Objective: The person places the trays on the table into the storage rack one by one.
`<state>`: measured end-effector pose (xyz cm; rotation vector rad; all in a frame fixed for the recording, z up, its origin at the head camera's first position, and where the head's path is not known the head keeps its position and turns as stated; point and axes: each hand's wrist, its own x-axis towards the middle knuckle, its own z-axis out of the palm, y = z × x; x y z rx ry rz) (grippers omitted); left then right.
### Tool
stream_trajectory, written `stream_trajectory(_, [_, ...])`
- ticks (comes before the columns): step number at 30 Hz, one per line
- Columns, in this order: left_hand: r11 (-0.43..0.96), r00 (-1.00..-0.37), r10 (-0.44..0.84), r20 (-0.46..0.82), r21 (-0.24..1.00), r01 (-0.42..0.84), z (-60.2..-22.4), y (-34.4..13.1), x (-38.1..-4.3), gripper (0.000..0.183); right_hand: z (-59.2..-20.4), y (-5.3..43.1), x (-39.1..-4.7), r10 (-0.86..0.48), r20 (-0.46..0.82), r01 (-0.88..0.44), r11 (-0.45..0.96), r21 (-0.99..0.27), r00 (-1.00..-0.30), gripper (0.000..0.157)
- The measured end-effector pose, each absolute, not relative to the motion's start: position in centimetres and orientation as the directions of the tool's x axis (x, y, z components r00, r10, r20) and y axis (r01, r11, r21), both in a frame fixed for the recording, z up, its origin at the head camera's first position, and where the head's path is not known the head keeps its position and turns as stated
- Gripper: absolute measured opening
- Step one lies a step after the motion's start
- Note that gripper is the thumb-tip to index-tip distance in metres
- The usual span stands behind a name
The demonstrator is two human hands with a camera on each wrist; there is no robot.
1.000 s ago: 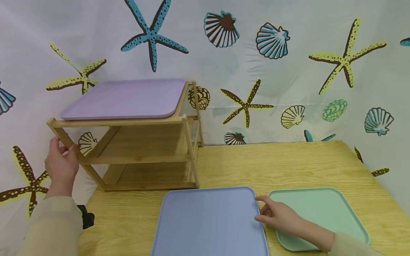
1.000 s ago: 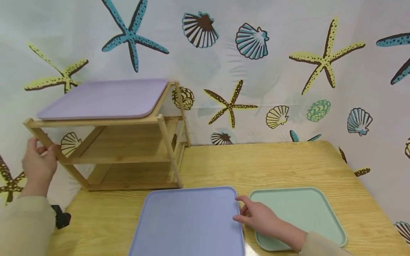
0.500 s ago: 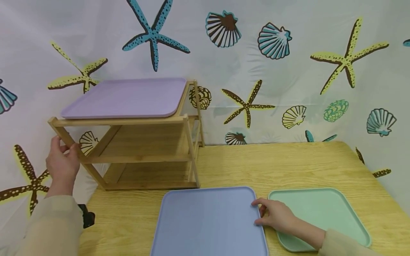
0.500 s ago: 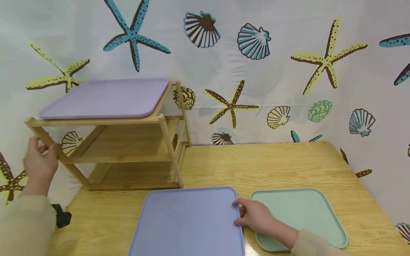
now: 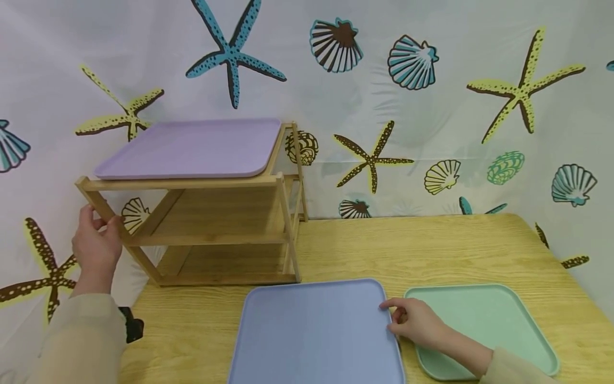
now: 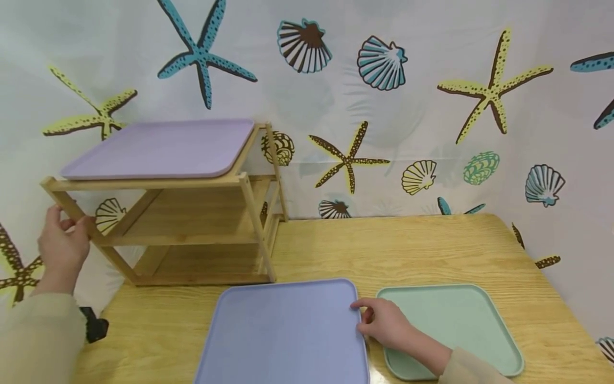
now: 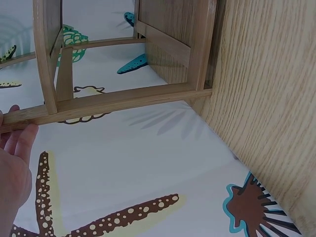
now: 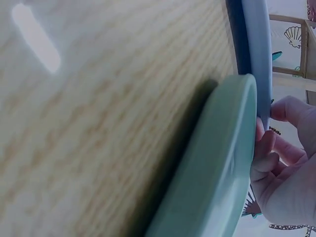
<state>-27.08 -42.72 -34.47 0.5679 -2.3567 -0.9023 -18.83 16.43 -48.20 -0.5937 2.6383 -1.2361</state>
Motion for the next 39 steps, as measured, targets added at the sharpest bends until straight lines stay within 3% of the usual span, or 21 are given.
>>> stream_trajectory(11, [0.68, -0.77, -0.549, 0.324, 0.709, -0.187, -34.3, -42.8, -26.9, 0.045, -47.9, 16.5, -18.8, -0.435, -0.033, -0.228, 0.533, -0.815, -0.9, 0.036])
stream_trajectory(17, [0.685, -0.767, -0.549, 0.333, 0.704, -0.186, -34.4, -42.8, -27.1, 0.043, -48.2, 16.9, -19.0, -0.501, -0.092, -0.069, 0.295, -0.953, -0.86, 0.035])
stream_trajectory(23, [0.689, -0.759, -0.557, 0.337, 0.698, -0.195, -34.5, -42.9, -27.2, 0.044, -48.3, 17.6, -19.0, -0.634, -0.098, 0.064, 0.077, -0.995, -0.767, 0.063])
stream_trajectory(26, [0.688, -0.758, -0.554, 0.344, 0.702, -0.184, -34.4, -42.9, -27.2, 0.044, -48.4, 17.8, -19.1, -0.685, -0.083, 0.129, -0.016, -0.991, -0.723, 0.069])
stream_trajectory(30, [0.692, -0.753, -0.554, 0.354, 0.699, -0.181, -34.4, -42.9, -27.2, 0.043, -48.5, 17.9, -19.0, -0.724, -0.061, 0.186, -0.093, -0.978, -0.687, 0.071])
stream_trajectory(39, [0.703, -0.747, -0.554, 0.367, 0.687, -0.183, -34.5, -42.8, -27.2, 0.042, -48.5, 18.0, -18.4, -0.714, -0.056, 0.22, -0.139, -0.965, -0.698, 0.071])
